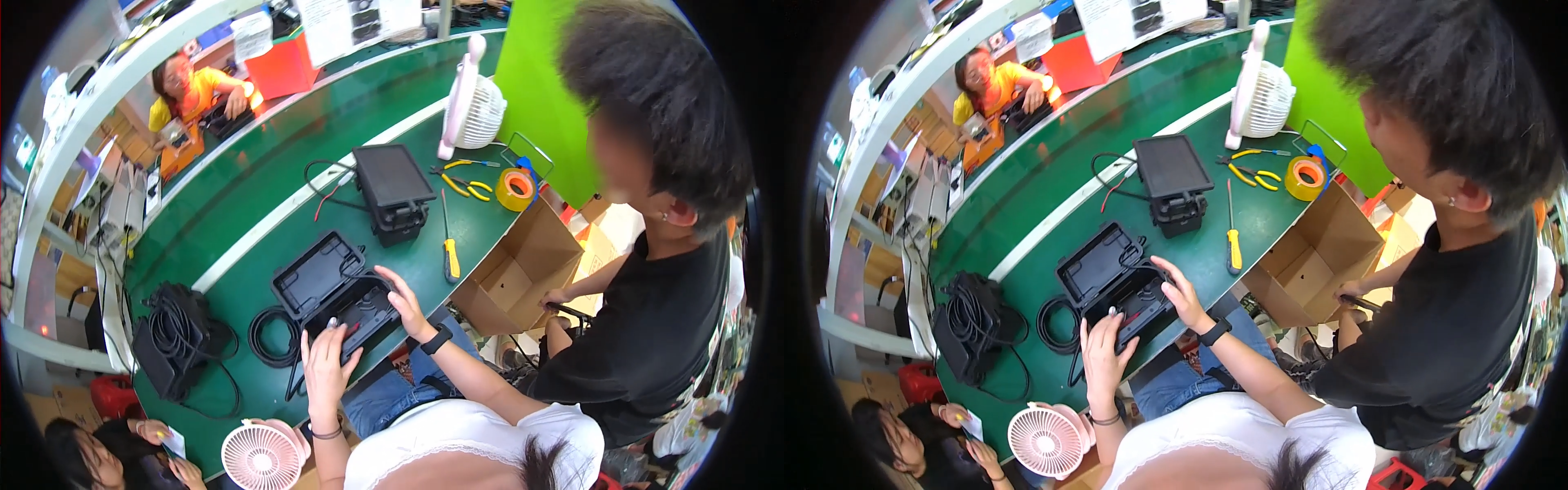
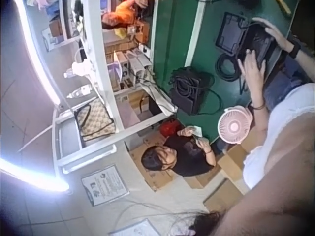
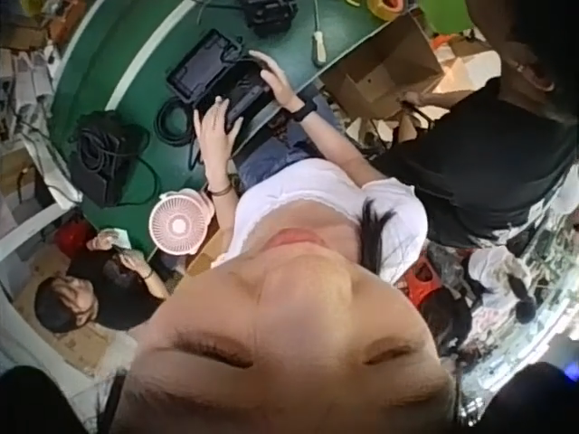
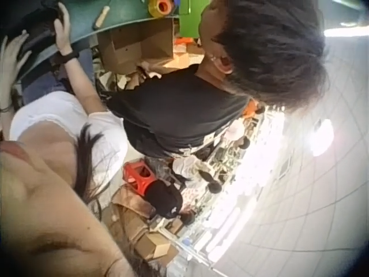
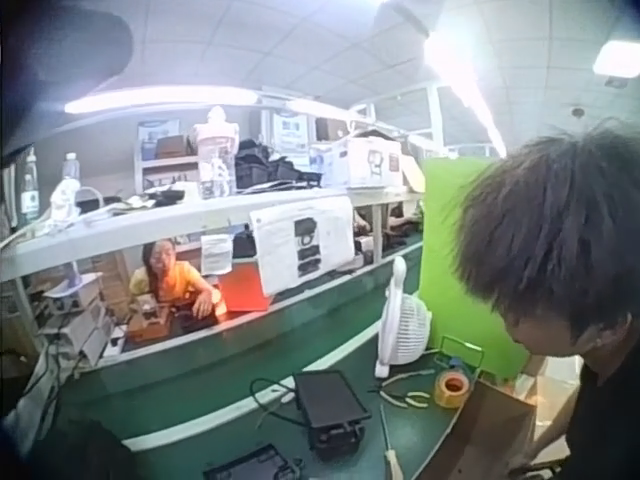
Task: Assembling and inspecting electronic solar units by connecting internal cables and fastening housings using a screwdriver at a production line.
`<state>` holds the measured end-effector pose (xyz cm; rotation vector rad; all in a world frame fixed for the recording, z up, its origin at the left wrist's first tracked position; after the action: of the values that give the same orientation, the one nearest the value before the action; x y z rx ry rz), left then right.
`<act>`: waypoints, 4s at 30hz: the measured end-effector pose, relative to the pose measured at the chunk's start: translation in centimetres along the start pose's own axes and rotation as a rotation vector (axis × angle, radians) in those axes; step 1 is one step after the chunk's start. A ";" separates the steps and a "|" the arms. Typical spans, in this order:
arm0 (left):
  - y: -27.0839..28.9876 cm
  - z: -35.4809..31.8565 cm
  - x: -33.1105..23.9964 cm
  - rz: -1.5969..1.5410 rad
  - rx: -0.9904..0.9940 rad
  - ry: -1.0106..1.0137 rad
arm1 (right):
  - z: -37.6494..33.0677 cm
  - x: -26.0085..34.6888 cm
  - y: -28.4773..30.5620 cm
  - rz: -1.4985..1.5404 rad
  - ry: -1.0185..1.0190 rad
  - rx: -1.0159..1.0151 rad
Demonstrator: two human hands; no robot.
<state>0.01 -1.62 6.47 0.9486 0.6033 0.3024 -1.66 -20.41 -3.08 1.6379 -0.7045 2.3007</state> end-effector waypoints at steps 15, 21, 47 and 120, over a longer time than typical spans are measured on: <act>0.3 -2.1 0.9 0.147 -0.220 0.025 | 1.1 0.4 -0.1 -0.037 -0.093 0.074; -0.8 -4.0 0.6 0.028 -0.239 0.054 | 0.2 0.5 0.3 0.064 -0.125 0.085; -1.1 -1.9 0.5 0.044 -0.044 0.063 | 2.6 2.2 -0.2 -0.183 -0.315 0.200; 3.8 0.6 3.6 0.156 -0.390 0.278 | 4.3 7.2 -4.5 -0.631 0.387 0.001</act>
<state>3.36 1.86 8.58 0.5801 0.6930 0.6740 1.40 -19.32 5.87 1.1333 -0.0755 2.0348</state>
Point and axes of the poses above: each hand's wrist, its own z-axis towards the middle knuckle, its own y-axis out of the back of the hand, x = y × z, the point moved 10 cm from there along z, towards the middle knuckle, and after that the axes turned 3 degrees about -x, right-handed, at the moved point
